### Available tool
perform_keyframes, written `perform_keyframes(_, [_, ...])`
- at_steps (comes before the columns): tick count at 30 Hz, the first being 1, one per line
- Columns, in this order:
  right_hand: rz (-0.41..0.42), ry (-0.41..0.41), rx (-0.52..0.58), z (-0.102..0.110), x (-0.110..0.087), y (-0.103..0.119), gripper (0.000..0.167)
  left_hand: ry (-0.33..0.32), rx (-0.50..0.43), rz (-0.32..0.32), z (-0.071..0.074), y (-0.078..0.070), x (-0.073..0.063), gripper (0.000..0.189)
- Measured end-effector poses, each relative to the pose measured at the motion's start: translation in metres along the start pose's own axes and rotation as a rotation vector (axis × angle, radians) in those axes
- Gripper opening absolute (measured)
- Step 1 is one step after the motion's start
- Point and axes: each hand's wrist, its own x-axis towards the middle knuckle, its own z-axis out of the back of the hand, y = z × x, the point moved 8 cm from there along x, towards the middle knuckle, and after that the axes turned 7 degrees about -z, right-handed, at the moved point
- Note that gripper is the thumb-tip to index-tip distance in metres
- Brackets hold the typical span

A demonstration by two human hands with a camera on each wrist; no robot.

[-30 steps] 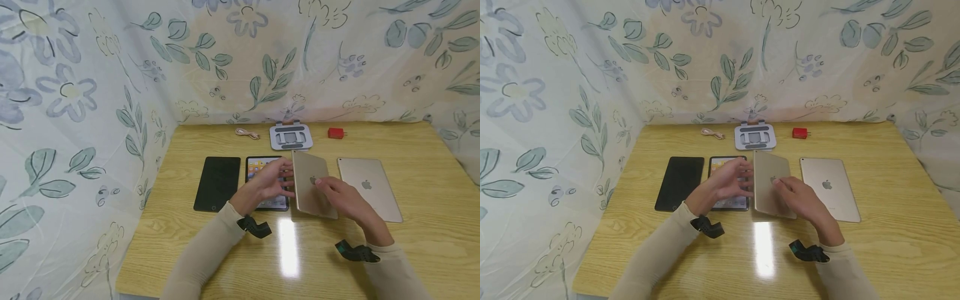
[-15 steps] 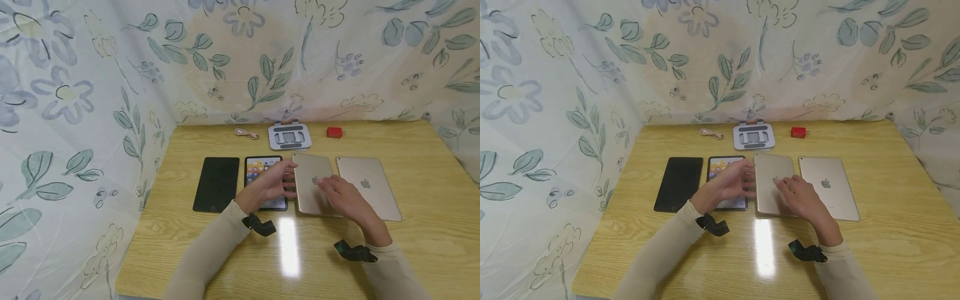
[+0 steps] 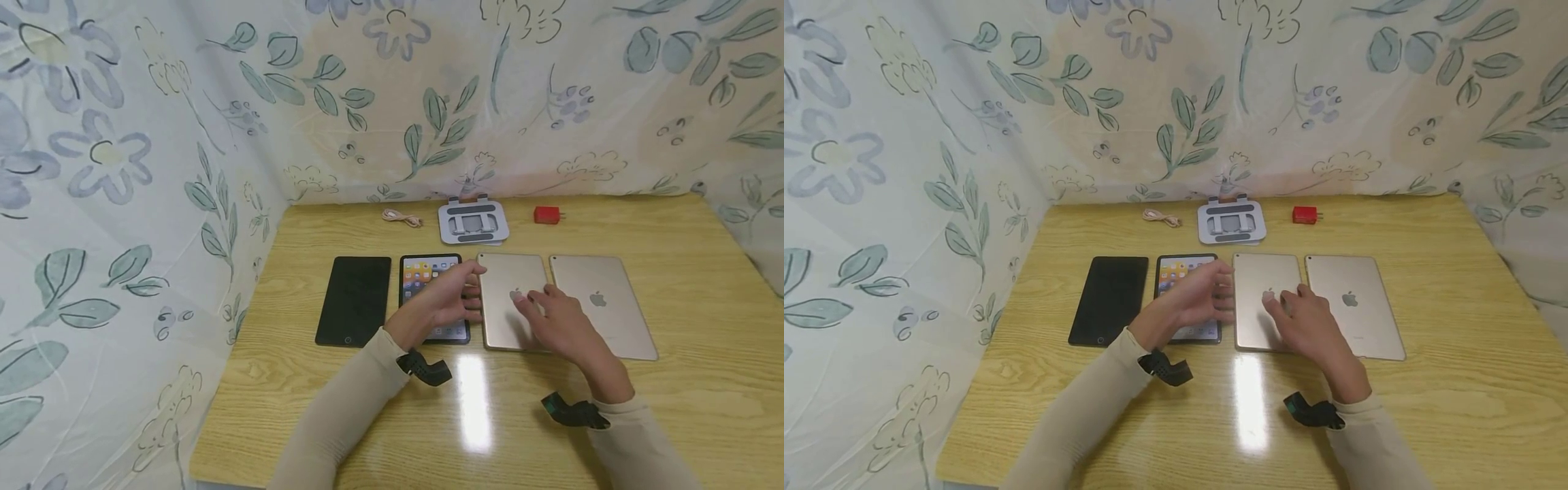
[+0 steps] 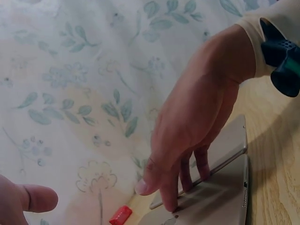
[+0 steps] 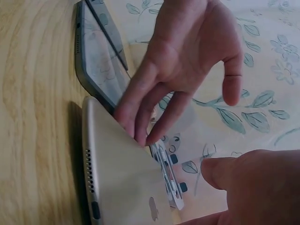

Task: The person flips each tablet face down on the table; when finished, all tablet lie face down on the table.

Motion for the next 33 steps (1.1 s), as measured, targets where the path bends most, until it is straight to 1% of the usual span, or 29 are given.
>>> perform_keyframes(3, [-0.002, -0.012, -0.023, -0.002, 0.0, 0.001, 0.079, -0.005, 0.004, -0.021, 0.001, -0.001, -0.002, 0.084])
perform_keyframes(7, [-0.005, -0.005, -0.054, -0.004, 0.0, 0.002, 0.079, 0.025, 0.046, -0.046, 0.003, -0.004, -0.009, 0.074])
perform_keyframes(12, [-0.002, 0.01, -0.073, -0.004, -0.001, 0.008, 0.078, 0.105, 0.067, -0.079, 0.013, -0.008, -0.024, 0.062])
perform_keyframes(15, [-0.021, 0.019, -0.036, 0.001, -0.001, 0.01, 0.082, 0.159, 0.071, -0.098, 0.024, -0.013, -0.032, 0.058])
perform_keyframes(17, [-0.034, 0.041, 0.037, 0.005, -0.001, 0.01, 0.083, 0.179, 0.069, -0.106, 0.034, -0.017, -0.039, 0.056])
perform_keyframes(18, [-0.036, 0.065, 0.097, 0.007, -0.001, 0.011, 0.084, 0.191, 0.073, -0.109, 0.039, -0.019, -0.042, 0.055])
perform_keyframes(20, [-0.019, 0.127, 0.259, 0.009, -0.002, 0.015, 0.081, 0.207, 0.065, -0.117, 0.049, -0.024, -0.048, 0.054])
perform_keyframes(23, [0.03, 0.235, 0.505, 0.011, -0.004, 0.023, 0.076, 0.196, 0.051, -0.131, 0.067, -0.031, -0.058, 0.052])
perform_keyframes(25, [0.063, 0.307, 0.616, 0.01, -0.004, 0.029, 0.075, 0.176, 0.054, -0.138, 0.08, -0.035, -0.065, 0.051])
perform_keyframes(26, [0.08, 0.336, 0.653, 0.01, -0.004, 0.031, 0.074, 0.163, 0.062, -0.142, 0.086, -0.036, -0.069, 0.051])
perform_keyframes(29, [0.093, 0.408, 0.73, 0.007, -0.001, 0.036, 0.077, 0.13, 0.079, -0.148, 0.104, -0.041, -0.078, 0.052])
perform_keyframes(33, [0.095, 0.485, 0.824, 0.002, 0.002, 0.04, 0.08, 0.083, 0.064, -0.136, 0.126, -0.043, -0.089, 0.054])
